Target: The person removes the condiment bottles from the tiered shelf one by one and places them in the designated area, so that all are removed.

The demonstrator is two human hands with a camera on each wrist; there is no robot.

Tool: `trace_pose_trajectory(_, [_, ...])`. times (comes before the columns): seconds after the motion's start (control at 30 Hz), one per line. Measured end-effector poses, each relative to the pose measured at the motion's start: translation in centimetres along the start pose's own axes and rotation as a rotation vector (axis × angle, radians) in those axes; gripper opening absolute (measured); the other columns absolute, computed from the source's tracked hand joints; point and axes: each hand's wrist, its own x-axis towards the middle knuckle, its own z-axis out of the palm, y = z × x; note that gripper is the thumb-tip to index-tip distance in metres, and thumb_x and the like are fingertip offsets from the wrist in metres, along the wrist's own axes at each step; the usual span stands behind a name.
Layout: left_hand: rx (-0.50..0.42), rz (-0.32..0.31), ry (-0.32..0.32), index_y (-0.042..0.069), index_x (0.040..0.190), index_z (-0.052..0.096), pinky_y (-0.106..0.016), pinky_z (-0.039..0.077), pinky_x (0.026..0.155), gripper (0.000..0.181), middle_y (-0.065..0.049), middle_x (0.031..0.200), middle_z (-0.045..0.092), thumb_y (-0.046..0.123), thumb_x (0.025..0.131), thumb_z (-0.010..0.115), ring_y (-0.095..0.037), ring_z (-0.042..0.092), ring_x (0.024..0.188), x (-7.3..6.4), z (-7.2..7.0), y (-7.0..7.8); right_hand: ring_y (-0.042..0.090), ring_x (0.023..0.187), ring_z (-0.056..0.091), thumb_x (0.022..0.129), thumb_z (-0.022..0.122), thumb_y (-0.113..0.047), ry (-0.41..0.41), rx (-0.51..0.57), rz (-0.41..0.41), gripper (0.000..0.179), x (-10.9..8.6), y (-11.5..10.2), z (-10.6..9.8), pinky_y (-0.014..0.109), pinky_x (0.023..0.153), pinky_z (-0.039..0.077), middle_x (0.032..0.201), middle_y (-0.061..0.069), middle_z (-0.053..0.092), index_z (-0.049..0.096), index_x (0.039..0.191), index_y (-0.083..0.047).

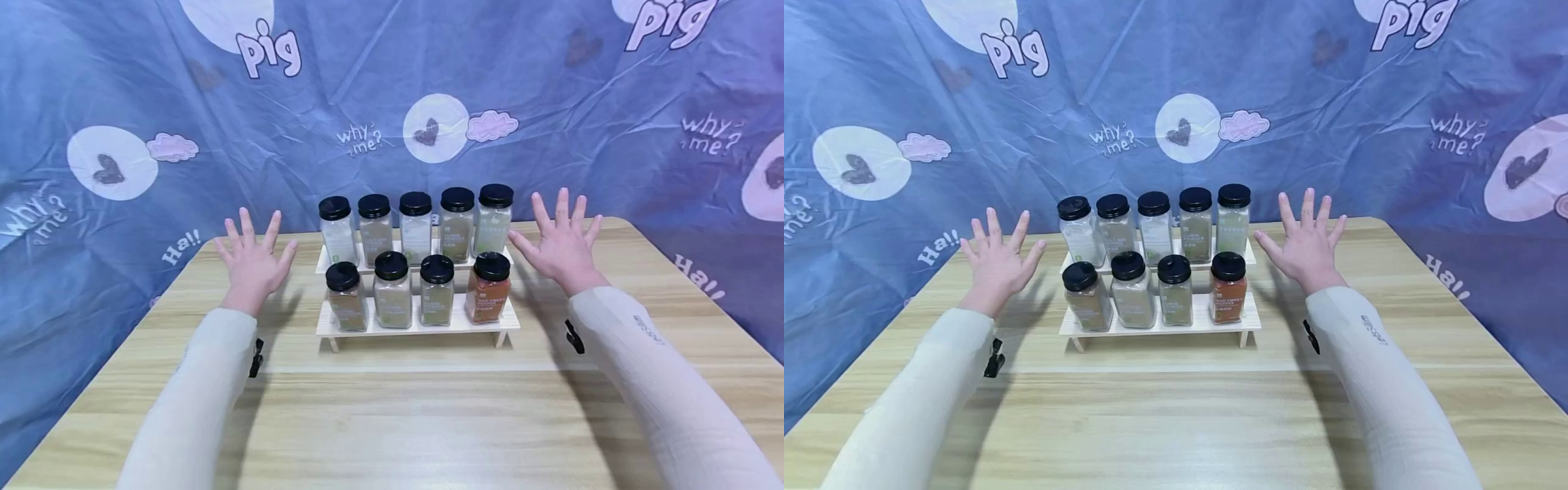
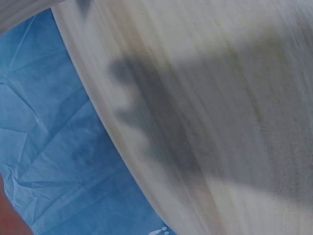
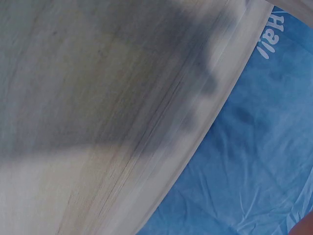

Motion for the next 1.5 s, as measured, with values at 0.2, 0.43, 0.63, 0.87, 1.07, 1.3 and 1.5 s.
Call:
trace_pose_trajectory(0.2, [-0.009,0.002,-0.019,0.033,0.148,-0.004,-0.066,-0.022,0.1,0.068,-0.013,0.145,-0.035,0.064,0.091,0.015,-0.038,-0.033,0.13,-0.1,0.3,-0.1,0.042,0.129,-0.03,0.087,0.023,-0.07,-0.022,0.013,0.006,0.084,-0.2,0.0,-0.3,0.069,0.096,-0.023,0.146,0.021,-0.026,-0.005,0.149,-0.02])
trace_pose_trajectory(0.43, [-0.199,0.059,0.044,0.033,0.149,0.0,-0.066,-0.016,0.103,0.063,-0.015,0.148,-0.029,0.057,0.094,0.021,-0.037,-0.028,0.133,-0.2,0.5,0.7,0.039,0.134,-0.024,0.092,0.032,-0.059,-0.001,0.181,-0.032,0.081,-1.8,-0.2,-1.7,0.065,0.103,-0.018,0.148,0.024,-0.021,-0.008,0.149,-0.018])
trace_pose_trajectory(0.63, [-0.498,0.167,0.055,0.024,0.15,0.014,-0.064,0.001,0.11,0.057,-0.022,0.152,-0.012,0.038,0.098,0.033,-0.04,-0.009,0.138,-0.5,0.7,2.2,0.039,0.139,-0.004,0.097,0.038,-0.04,0.023,0.385,-0.112,0.072,-4.6,-1.3,-2.8,0.06,0.112,0.001,0.154,0.017,-0.004,-0.002,0.15,-0.012])
trace_pose_trajectory(0.87, [-0.746,0.19,0.003,0.016,0.148,0.021,-0.053,0.007,0.115,0.05,-0.013,0.154,0.012,0.029,0.101,0.032,-0.03,0.004,0.142,-1.3,1.2,3.6,0.052,0.13,0.022,0.097,0.042,-0.032,0.026,0.51,-0.19,0.066,-7.8,-3.6,-2.7,0.065,0.105,0.02,0.151,0.024,0.015,0.007,0.15,-0.013])
trace_pose_trajectory(1.07, [-0.89,0.164,-0.015,0.013,0.148,0.023,-0.039,0.008,0.117,0.049,-0.008,0.153,0.019,0.023,0.101,0.033,-0.024,0.011,0.142,-1.9,1.7,4.2,0.048,0.131,0.026,0.097,0.044,-0.027,0.011,0.603,-0.202,0.063,-9.4,-5.1,-2.1,0.061,0.103,0.028,0.149,0.024,0.02,0.013,0.149,-0.01])
trace_pose_trajectory(1.3, [-0.97,0.114,-0.06,0.019,0.148,0.025,-0.041,0.023,0.114,0.05,-0.004,0.153,0.022,0.026,0.1,0.037,-0.032,0.035,0.132,-2.5,2.3,4.3,0.046,0.13,0.031,0.097,0.046,-0.028,-0.035,0.654,-0.155,0.063,-10.3,-6.2,-1.3,0.054,0.102,0.031,0.144,0.031,0.027,0.016,0.148,-0.006])
trace_pose_trajectory(1.5, [-1.046,0.105,-0.081,0.011,0.147,0.026,-0.043,0.027,0.112,0.049,-0.014,0.151,0.025,0.023,0.1,0.037,-0.029,0.026,0.137,-2.9,2.7,4.3,0.046,0.129,0.031,0.095,0.051,-0.024,-0.055,0.696,-0.142,0.066,-10.7,-6.6,-0.7,0.052,0.101,0.034,0.144,0.03,0.027,0.016,0.148,-0.007])
